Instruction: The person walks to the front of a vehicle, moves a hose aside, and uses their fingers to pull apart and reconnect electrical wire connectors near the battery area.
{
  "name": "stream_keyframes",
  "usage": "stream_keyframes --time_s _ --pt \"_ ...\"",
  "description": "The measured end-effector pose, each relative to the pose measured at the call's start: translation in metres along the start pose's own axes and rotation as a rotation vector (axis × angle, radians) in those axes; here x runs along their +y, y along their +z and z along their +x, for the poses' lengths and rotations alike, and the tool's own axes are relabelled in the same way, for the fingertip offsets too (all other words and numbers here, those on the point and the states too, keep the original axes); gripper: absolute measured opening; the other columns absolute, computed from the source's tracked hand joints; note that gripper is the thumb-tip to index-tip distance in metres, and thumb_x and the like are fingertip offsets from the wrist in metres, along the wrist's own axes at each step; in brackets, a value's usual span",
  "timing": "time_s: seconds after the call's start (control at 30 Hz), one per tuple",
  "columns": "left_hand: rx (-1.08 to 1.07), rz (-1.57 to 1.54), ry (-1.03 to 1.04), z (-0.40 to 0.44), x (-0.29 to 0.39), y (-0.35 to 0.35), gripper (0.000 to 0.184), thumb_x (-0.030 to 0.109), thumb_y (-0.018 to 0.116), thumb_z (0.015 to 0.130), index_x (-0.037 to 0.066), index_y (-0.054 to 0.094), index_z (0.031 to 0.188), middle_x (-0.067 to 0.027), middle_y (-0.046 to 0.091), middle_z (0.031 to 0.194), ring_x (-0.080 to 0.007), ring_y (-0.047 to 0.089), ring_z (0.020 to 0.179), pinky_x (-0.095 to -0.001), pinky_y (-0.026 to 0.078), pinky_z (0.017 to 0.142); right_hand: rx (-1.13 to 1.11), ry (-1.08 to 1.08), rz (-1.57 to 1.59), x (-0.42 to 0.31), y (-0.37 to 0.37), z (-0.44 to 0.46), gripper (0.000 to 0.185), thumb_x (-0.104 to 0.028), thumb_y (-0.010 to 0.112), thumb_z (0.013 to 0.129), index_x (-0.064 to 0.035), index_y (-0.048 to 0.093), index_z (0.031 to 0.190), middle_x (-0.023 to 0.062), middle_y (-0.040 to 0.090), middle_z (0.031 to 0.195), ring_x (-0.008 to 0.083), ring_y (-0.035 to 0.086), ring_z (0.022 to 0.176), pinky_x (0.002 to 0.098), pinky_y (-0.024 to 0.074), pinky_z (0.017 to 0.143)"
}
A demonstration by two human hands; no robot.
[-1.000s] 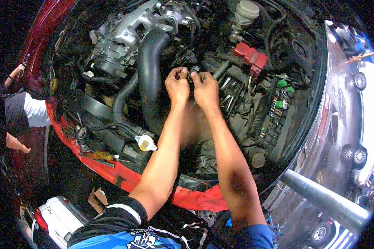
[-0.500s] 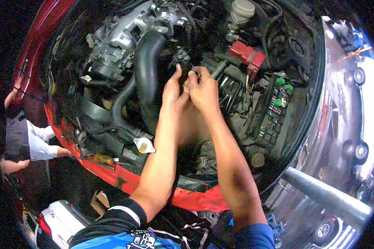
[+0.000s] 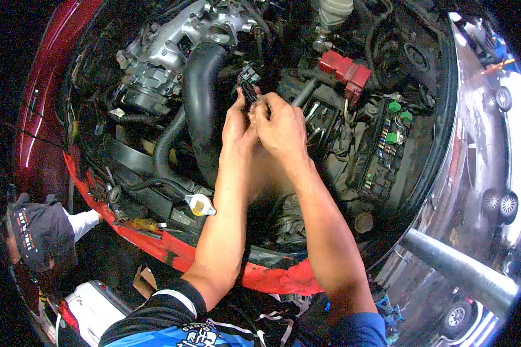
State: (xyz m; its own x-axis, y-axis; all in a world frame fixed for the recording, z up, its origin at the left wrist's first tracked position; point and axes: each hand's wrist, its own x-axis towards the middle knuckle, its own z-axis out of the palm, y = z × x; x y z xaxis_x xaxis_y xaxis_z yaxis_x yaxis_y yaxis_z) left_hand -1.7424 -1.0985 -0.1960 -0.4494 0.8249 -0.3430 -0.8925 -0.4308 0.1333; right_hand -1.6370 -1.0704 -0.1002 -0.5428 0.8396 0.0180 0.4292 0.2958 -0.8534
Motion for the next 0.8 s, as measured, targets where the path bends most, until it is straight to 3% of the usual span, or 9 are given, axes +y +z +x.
stream_keyframes --time_s 0.13,0.23,0.43,0.53,0.8 --pt "0.026 -0.023 -0.011 0.001 0.000 0.001 0.022 0.025 0.057 0.099 0.005 0.059 0.107 -0.0100 0.064 0.098 -0.0208 0.060 0.088 -0.0337 0.053 0.081 0.029 -0.044 0.000 0.009 0.006 0.001 0.023 -0.021 0.059 0.091 -0.0013 0.068 0.098 0.0240 0.065 0.075 0.0362 0.069 0.072 0.0401 0.0503 0.061" --pt "0.066 -0.130 -0.071 0.000 -0.001 0.002 0.023 0.025 0.058 0.098 0.003 0.059 0.106 -0.0106 0.064 0.098 -0.0213 0.061 0.086 -0.0337 0.054 0.080 0.000 -0.050 -0.076 0.012 0.008 0.002 0.021 -0.018 0.055 0.092 0.0002 0.066 0.094 0.0205 0.069 0.081 0.0383 0.069 0.077 0.0459 0.0536 0.070" --pt "0.033 -0.134 -0.095 0.001 0.000 0.000 0.027 0.026 0.059 0.097 0.000 0.059 0.106 -0.0106 0.063 0.097 -0.0219 0.060 0.086 -0.0343 0.054 0.081 0.001 -0.059 -0.056 0.008 0.007 0.001 0.023 -0.020 0.055 0.092 -0.0001 0.067 0.096 0.0220 0.068 0.081 0.0403 0.067 0.076 0.0480 0.0530 0.069" --pt "0.011 -0.137 -0.111 0.001 0.000 -0.002 0.027 0.026 0.059 0.098 0.000 0.059 0.106 -0.0106 0.063 0.096 -0.0220 0.060 0.087 -0.0344 0.054 0.081 -0.006 -0.037 -0.054 0.010 0.008 0.001 0.025 -0.021 0.057 0.092 0.0006 0.067 0.101 0.0265 0.063 0.075 0.0408 0.066 0.075 0.0438 0.0500 0.061" --pt "0.036 -0.134 -0.078 -0.001 -0.002 0.004 0.025 0.025 0.056 0.099 0.002 0.060 0.105 -0.0098 0.063 0.095 -0.0217 0.060 0.087 -0.0342 0.053 0.082 0.008 -0.066 -0.064 0.013 0.010 0.001 0.026 -0.020 0.057 0.092 0.0007 0.067 0.105 0.0272 0.063 0.077 0.0425 0.066 0.076 0.0461 0.0508 0.064"
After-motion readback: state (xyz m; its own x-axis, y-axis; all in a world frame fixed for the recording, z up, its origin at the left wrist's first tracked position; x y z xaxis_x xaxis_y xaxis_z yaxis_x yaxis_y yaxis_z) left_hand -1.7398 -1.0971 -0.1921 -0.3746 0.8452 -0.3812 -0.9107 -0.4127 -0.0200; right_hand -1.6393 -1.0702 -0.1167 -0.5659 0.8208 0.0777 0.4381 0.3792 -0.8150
